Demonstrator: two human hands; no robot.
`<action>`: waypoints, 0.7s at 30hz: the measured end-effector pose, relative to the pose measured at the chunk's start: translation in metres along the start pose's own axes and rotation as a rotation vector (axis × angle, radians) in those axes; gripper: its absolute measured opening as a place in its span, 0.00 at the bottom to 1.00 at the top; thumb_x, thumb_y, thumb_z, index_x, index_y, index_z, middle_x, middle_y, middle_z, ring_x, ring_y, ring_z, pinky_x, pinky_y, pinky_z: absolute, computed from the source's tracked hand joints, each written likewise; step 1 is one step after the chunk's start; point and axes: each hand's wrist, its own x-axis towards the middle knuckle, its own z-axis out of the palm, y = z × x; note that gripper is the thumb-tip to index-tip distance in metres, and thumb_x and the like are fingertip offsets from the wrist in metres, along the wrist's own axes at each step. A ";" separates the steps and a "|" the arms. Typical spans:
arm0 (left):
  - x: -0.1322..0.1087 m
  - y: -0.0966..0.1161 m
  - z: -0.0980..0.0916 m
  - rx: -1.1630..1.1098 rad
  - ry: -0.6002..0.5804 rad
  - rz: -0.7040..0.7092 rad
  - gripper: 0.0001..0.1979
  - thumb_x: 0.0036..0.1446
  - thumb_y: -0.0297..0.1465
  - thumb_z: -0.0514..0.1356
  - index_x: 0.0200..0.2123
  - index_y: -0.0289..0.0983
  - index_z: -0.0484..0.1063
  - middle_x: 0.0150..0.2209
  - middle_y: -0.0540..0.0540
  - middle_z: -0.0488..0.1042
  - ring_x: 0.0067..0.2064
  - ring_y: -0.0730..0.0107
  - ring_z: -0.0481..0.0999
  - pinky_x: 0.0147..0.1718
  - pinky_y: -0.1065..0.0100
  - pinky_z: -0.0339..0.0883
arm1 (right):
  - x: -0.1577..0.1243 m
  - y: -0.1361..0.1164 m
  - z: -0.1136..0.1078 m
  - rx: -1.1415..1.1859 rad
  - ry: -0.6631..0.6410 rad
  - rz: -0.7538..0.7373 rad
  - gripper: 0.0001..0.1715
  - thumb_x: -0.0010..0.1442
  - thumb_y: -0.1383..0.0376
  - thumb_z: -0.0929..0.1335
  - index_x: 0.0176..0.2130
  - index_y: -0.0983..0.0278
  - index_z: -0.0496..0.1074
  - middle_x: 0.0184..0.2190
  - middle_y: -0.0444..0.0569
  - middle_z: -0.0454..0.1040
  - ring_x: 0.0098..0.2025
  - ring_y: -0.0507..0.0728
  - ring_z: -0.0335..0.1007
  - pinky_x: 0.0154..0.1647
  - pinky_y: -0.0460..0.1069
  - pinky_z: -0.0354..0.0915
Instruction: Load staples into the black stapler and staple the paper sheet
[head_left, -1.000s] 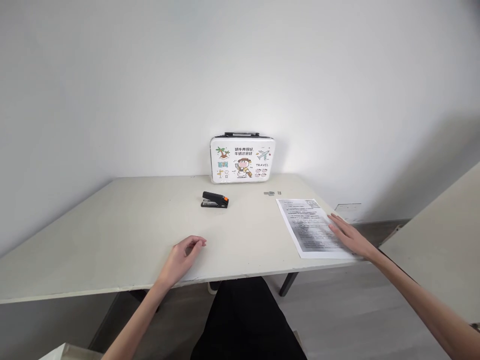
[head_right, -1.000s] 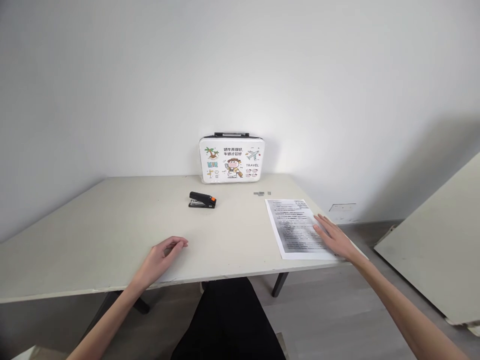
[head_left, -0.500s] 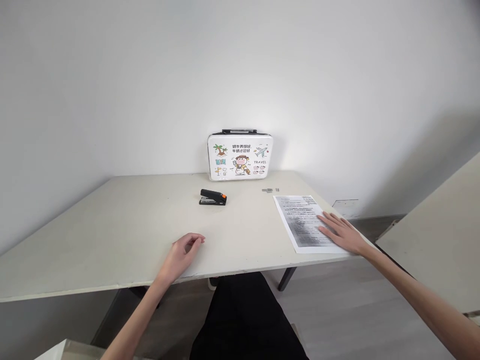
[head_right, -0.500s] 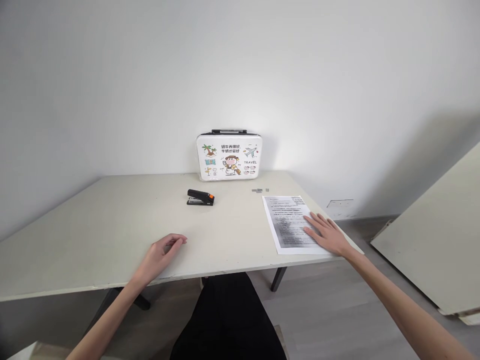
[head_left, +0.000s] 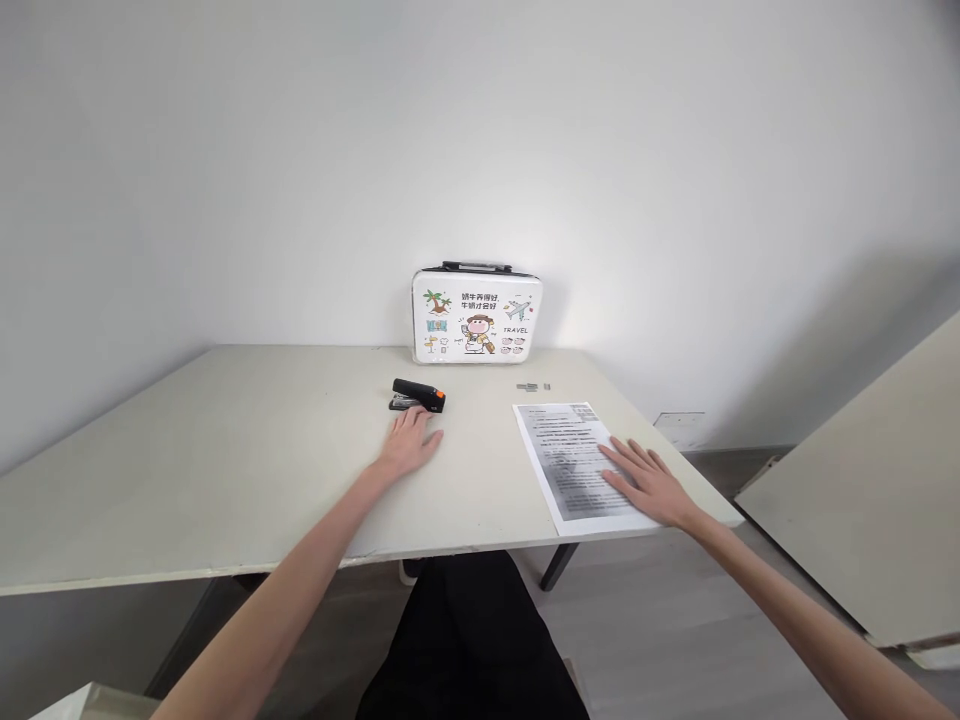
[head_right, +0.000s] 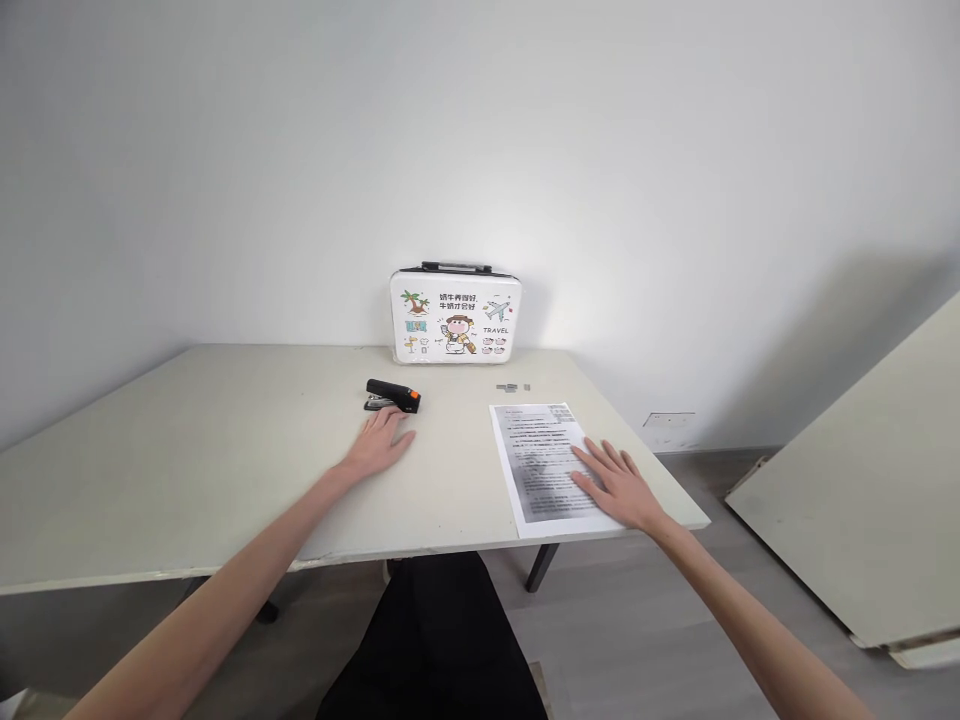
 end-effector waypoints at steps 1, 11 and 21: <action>0.005 -0.004 -0.002 0.028 0.001 -0.007 0.16 0.54 0.38 0.68 0.45 0.39 0.76 0.59 0.34 0.70 0.65 0.38 0.63 0.70 0.45 0.43 | 0.001 -0.005 0.000 0.002 -0.006 -0.007 0.40 0.70 0.36 0.53 0.75 0.43 0.53 0.77 0.36 0.43 0.79 0.67 0.34 0.78 0.69 0.39; 0.026 -0.033 -0.019 0.260 -0.037 -0.047 0.24 0.64 0.44 0.57 0.56 0.36 0.71 0.63 0.34 0.70 0.67 0.43 0.65 0.69 0.49 0.51 | 0.006 -0.077 -0.004 0.071 -0.048 -0.034 0.43 0.71 0.35 0.52 0.75 0.47 0.53 0.78 0.38 0.41 0.79 0.69 0.28 0.77 0.71 0.33; -0.046 -0.039 -0.071 0.400 -0.193 0.093 0.36 0.65 0.58 0.54 0.66 0.40 0.67 0.70 0.40 0.65 0.71 0.48 0.63 0.70 0.51 0.54 | 0.016 -0.255 0.014 0.284 -0.077 -0.237 0.44 0.69 0.34 0.56 0.74 0.51 0.59 0.78 0.46 0.45 0.79 0.73 0.29 0.76 0.71 0.28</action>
